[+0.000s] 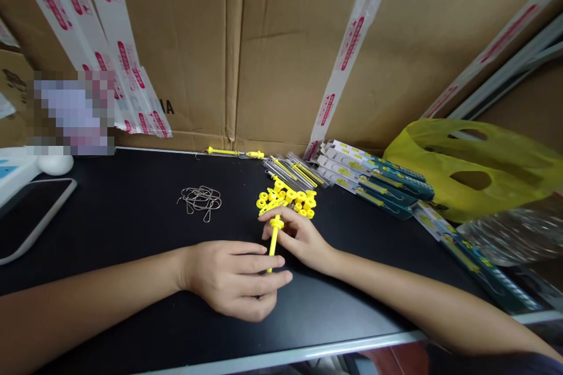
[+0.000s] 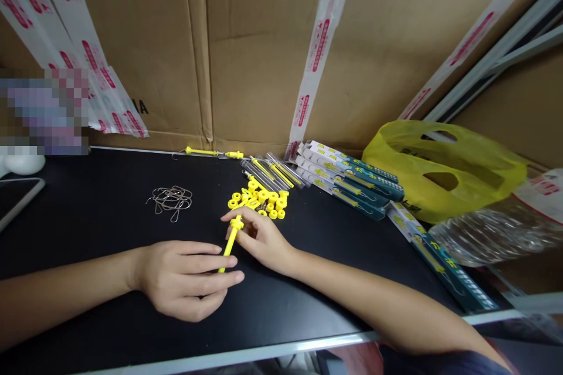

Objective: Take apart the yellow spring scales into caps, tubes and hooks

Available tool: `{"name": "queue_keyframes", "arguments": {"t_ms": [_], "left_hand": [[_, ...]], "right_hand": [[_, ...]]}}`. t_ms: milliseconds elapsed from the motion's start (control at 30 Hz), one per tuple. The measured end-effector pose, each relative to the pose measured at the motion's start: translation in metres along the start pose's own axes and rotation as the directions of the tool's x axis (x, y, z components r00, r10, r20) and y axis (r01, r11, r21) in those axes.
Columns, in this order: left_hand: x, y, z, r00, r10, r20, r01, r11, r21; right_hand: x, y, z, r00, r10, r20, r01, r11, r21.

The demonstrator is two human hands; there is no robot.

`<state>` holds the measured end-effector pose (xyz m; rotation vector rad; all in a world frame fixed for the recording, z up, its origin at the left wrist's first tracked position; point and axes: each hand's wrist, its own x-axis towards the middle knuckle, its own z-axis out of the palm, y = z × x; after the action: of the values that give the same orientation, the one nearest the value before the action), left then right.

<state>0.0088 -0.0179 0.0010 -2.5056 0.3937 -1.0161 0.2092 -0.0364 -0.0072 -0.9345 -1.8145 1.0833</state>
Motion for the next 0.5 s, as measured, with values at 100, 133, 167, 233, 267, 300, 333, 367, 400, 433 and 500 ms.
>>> {"name": "queue_keyframes", "arguments": {"t_ms": [100,133,167,233,267,300,333,367,400,433,500], "left_hand": [[0.001,-0.005,-0.002,0.997,-0.054,0.056,0.053,0.998,0.025],[0.001,-0.006,-0.003,0.994,-0.083,0.077,0.081,0.996,0.029],[0.000,-0.008,-0.004,0.988,-0.115,0.100,0.113,0.993,0.028],[-0.003,-0.010,-0.004,0.970,-0.194,0.148,0.195,0.981,0.006],[-0.005,-0.011,-0.003,0.955,-0.238,0.175,0.244,0.970,-0.016],[-0.007,-0.012,-0.003,0.936,-0.285,0.205,0.299,0.953,-0.041],[-0.008,-0.012,-0.001,0.913,-0.338,0.231,0.361,0.931,-0.064],[-0.010,-0.013,0.000,0.884,-0.396,0.250,0.427,0.900,-0.085],[-0.011,-0.013,0.001,0.850,-0.458,0.259,0.496,0.862,-0.104],[-0.012,-0.014,0.003,0.813,-0.520,0.262,0.563,0.817,-0.125],[-0.014,-0.015,0.005,0.736,-0.632,0.242,0.674,0.718,-0.174]], "right_hand": [[0.000,0.001,-0.002,0.996,0.001,-0.086,-0.002,1.000,-0.015],[0.000,0.002,-0.003,0.995,0.000,-0.102,-0.002,1.000,-0.014],[0.000,0.003,-0.004,0.994,0.003,-0.111,-0.005,1.000,-0.012],[-0.001,0.005,-0.004,0.992,0.008,-0.128,-0.008,1.000,0.001],[-0.001,0.006,-0.004,0.991,0.007,-0.134,-0.006,1.000,0.012],[-0.001,0.008,-0.004,0.990,0.007,-0.138,-0.004,1.000,0.025],[-0.002,0.009,-0.004,0.990,0.010,-0.138,-0.004,0.999,0.038],[-0.002,0.010,-0.004,0.991,0.015,-0.136,-0.008,0.999,0.048],[-0.002,0.011,-0.004,0.991,0.018,-0.133,-0.011,0.998,0.054],[-0.002,0.011,-0.004,0.992,0.021,-0.127,-0.014,0.998,0.054],[-0.002,0.011,-0.003,0.993,0.022,-0.114,-0.018,0.999,0.039]]}}
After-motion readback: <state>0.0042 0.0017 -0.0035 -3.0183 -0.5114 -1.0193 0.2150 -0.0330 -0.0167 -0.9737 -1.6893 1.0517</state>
